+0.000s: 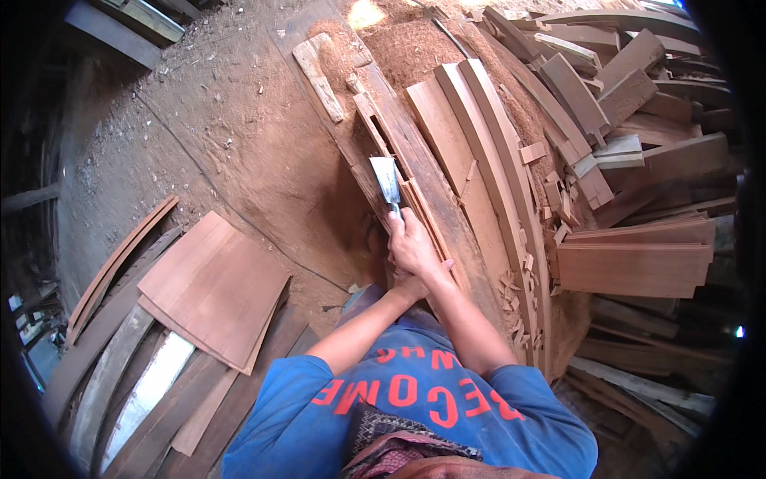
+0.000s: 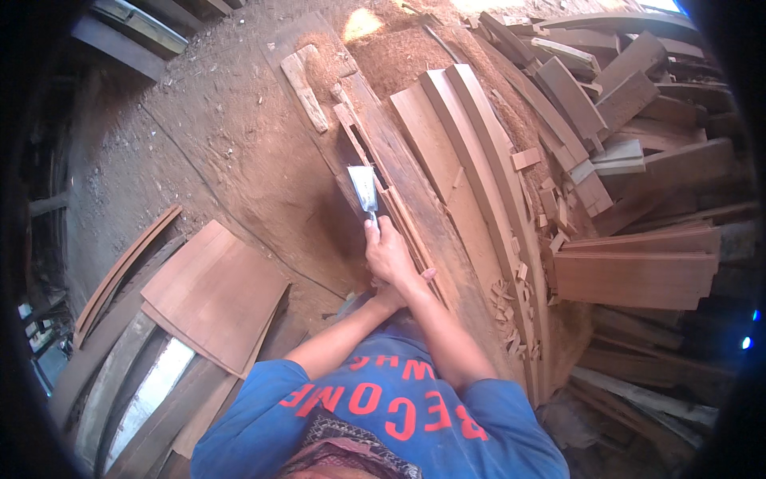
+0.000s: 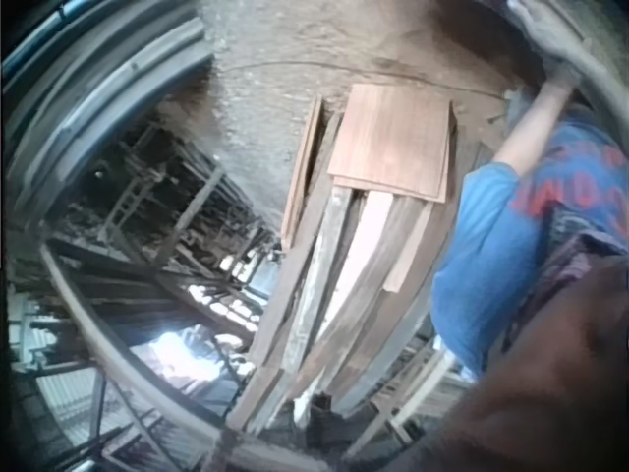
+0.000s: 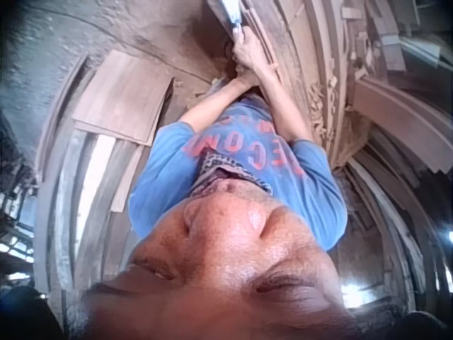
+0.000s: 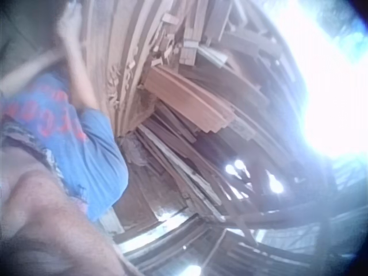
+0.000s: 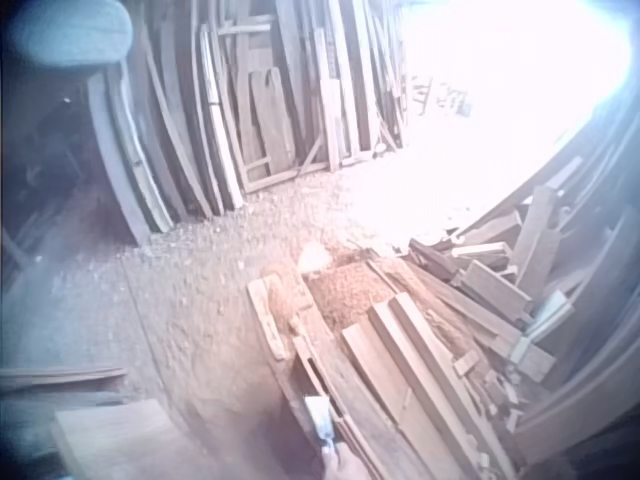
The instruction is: The person uses a chisel and a small round object to carve and shape a long wooden plank. They repeatedly strike the chisel with the round object to remove wood shavings, then scrape the surface and inspect the plank before moving it aside.
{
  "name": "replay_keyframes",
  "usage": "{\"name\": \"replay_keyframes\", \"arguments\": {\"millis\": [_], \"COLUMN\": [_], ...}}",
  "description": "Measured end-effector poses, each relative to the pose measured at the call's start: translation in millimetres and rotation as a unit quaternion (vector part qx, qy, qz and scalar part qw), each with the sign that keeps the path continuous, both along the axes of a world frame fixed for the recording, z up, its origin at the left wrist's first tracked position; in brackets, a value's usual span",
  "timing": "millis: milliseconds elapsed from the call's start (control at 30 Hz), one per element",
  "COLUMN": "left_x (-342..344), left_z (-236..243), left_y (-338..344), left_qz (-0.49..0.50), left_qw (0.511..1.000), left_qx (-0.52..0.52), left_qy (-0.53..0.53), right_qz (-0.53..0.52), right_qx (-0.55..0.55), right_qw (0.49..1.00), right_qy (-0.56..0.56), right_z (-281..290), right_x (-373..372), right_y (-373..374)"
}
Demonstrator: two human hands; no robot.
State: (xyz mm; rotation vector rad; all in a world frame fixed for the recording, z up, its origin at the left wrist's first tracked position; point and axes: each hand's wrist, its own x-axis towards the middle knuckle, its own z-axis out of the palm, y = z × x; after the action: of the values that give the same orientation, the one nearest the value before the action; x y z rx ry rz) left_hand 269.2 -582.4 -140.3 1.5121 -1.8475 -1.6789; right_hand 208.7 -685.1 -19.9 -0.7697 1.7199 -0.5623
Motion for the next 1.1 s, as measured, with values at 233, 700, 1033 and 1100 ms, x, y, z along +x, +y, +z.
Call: {"name": "replay_keyframes", "arguments": {"millis": [233, 700, 1033, 1100], "left_x": [34.3, 35.1, -7.7, -2.5], "left_z": [53.7, 97.4, 36.6, 39.0], "left_y": [-46.1, -277.1, -316.6, -312.4], "left_qz": [-0.079, -0.413, -0.598, -0.606], "left_qw": [0.983, 0.728, 0.652, 0.646], "left_qx": [-0.13, -0.525, -0.453, -0.452], "left_qy": [-0.105, -0.153, -0.112, -0.104], "right_qz": [-0.167, -0.331, -0.449, -0.459], "right_qx": [-0.033, -0.103, -0.041, -0.028], "right_qw": [0.975, 0.934, 0.893, 0.887], "right_qy": [-0.143, -0.09, -0.022, -0.035], "right_z": [40.6, 31.7, 29.1, 41.1], "right_x": [-48.4, -95.6, -94.4, -89.4], "right_y": [7.6, -11.4, 9.1, -2.7]}}
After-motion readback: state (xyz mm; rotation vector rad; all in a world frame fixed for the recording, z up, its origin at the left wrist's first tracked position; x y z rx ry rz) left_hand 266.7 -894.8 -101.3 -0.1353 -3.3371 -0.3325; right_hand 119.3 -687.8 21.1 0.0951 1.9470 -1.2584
